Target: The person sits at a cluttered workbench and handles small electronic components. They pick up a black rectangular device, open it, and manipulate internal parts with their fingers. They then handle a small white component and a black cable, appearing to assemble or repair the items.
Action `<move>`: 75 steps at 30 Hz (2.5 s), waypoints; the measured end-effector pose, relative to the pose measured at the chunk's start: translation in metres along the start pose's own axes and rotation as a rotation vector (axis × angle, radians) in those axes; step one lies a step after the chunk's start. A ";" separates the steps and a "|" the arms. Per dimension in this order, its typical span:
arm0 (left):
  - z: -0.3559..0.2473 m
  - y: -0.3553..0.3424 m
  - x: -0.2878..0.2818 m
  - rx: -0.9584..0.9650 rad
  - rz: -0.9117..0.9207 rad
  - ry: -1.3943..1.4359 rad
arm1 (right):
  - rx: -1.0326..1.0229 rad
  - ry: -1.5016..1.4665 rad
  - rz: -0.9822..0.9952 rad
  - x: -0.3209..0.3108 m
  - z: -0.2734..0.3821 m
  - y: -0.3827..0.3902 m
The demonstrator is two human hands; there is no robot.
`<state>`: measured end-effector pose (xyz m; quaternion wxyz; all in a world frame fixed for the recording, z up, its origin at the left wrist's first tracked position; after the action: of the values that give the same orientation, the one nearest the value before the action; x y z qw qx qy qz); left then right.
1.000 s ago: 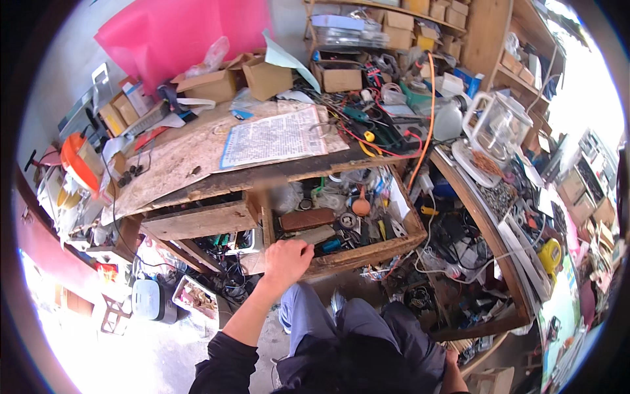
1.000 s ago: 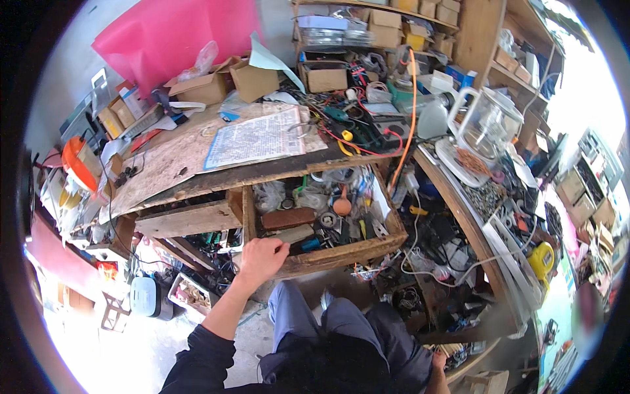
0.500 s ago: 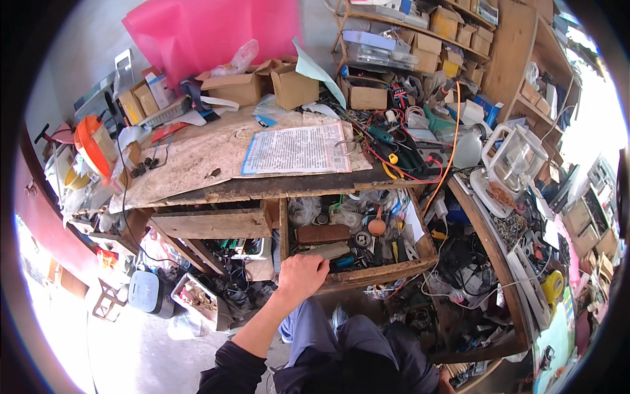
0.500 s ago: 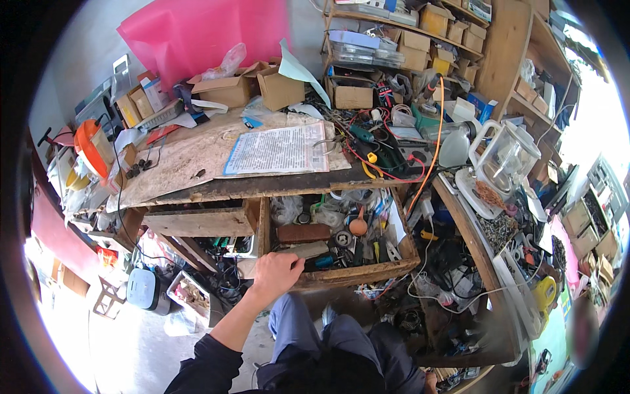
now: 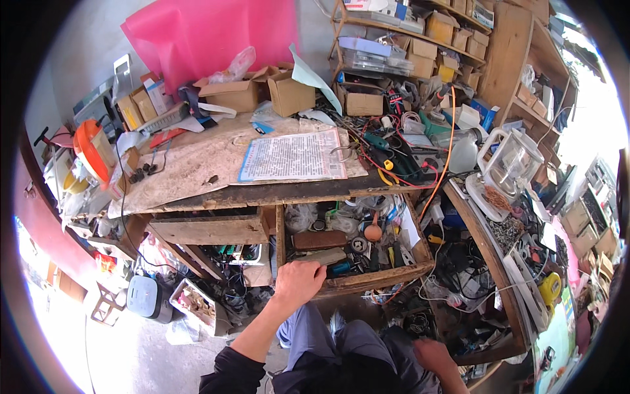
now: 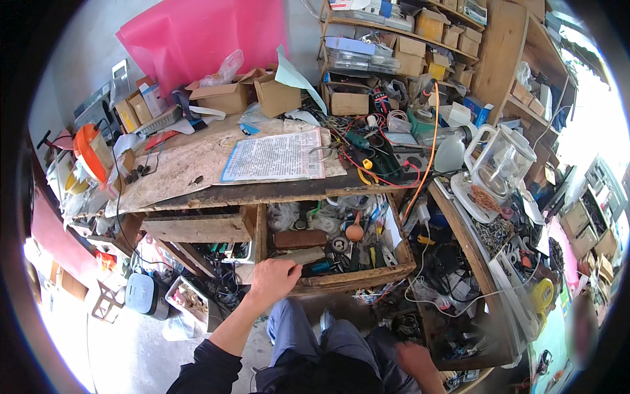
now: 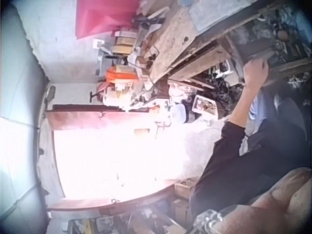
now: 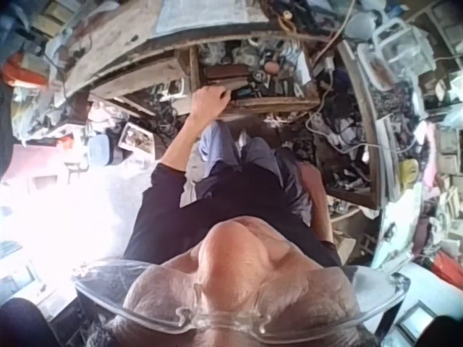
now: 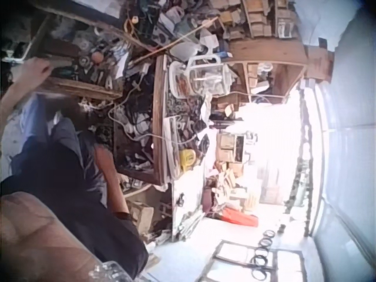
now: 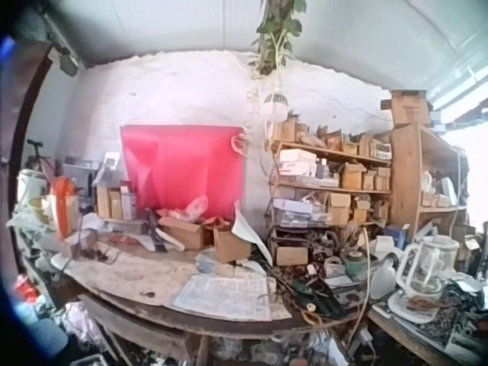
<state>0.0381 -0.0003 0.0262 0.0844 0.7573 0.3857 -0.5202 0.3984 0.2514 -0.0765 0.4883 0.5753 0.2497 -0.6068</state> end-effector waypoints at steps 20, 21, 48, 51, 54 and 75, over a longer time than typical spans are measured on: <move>0.004 -0.001 0.004 -0.027 -0.047 0.057 | -0.355 -0.308 -0.542 -0.123 0.180 -0.215; 0.005 0.000 0.005 -0.030 -0.045 0.057 | -0.324 -0.281 -0.493 -0.122 0.182 -0.215; 0.006 0.003 0.009 0.115 -0.329 0.116 | -0.222 -0.239 -0.341 -0.125 0.183 -0.216; -0.003 0.009 -0.008 -0.158 -0.217 0.642 | -0.220 -0.235 -0.368 -0.123 0.182 -0.218; -0.038 0.030 -0.047 -0.065 -0.244 1.032 | -0.247 -0.248 -0.424 -0.120 0.179 -0.219; -0.205 0.103 -0.213 0.323 -0.509 2.323 | -0.224 -0.181 -0.313 -0.114 0.190 -0.224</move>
<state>0.2215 -0.0686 0.2709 -0.5152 0.6782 0.3002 0.4295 0.0995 0.2113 0.0139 0.4694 0.4146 0.3571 -0.6930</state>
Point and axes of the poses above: each hand's wrist, its own y-axis away from the middle knuckle, its own x-axis out of the palm, z = x × y, the point moved 1 cm from there along -y, towards the middle knuckle, and after that the axes turned 8 degrees about x, right-handed, at the moved point
